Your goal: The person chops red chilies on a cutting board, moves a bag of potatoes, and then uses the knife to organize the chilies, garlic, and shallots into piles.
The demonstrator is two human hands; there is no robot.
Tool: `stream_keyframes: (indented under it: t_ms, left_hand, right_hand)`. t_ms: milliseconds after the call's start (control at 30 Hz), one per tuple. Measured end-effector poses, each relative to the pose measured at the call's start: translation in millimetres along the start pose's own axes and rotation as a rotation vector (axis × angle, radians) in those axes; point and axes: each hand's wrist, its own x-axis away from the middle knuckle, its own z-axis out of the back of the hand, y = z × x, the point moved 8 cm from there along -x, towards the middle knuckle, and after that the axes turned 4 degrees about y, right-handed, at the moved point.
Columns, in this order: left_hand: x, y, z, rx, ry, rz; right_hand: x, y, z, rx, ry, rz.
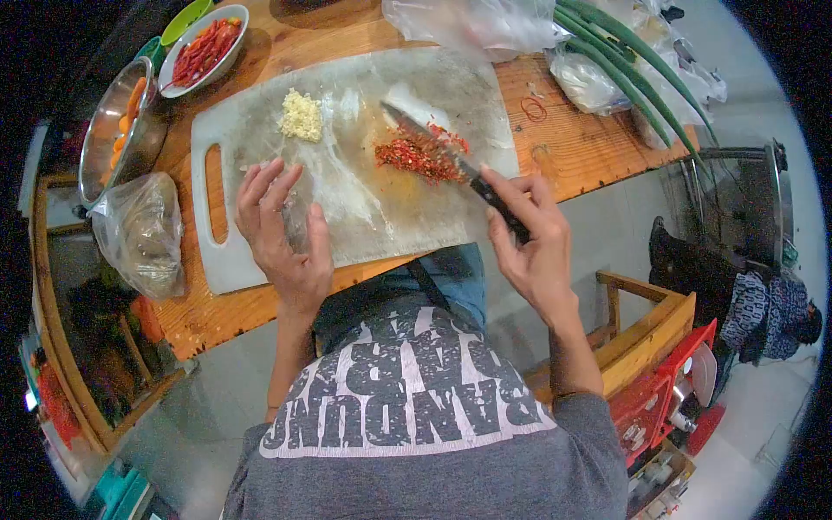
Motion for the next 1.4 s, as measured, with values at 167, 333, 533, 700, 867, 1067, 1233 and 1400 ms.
stream_keyframes:
  t_ms: [167,333,533,700,867,1067,1233,1400]
  left_hand:
    - [-1,-1,-2,0.026,-0.030,-0.028]
    - [0,7,-13,0.014,-0.035,-0.020]
    - [2,36,1,0.488,0.222,-0.110]
    - [65,176,-90,0.714,-0.821,-0.671]
    - [14,172,-55,0.203,-0.565,-0.725]
    - [56,188,-51,0.148,-0.402,-0.780]
    - [71,220,-65,0.499,-0.441,-0.813]
    - [5,139,-28,0.448,-0.239,-0.649]
  right_hand:
    - [8,-9,-9,0.114,0.129,0.147]
    - [3,-19,-9,0.355,0.225,0.372]
    - [-7,-12,-13,0.307,0.213,0.378]
    - [-11,5,-26,0.303,0.150,0.392]
    - [-18,30,-17,0.235,0.153,0.342]
    - [-22,13,-14,0.223,0.183,0.467]
    - [-20,16,-16,0.264,0.167,0.465]
    - [-12,8,-2,0.167,0.252,0.447]
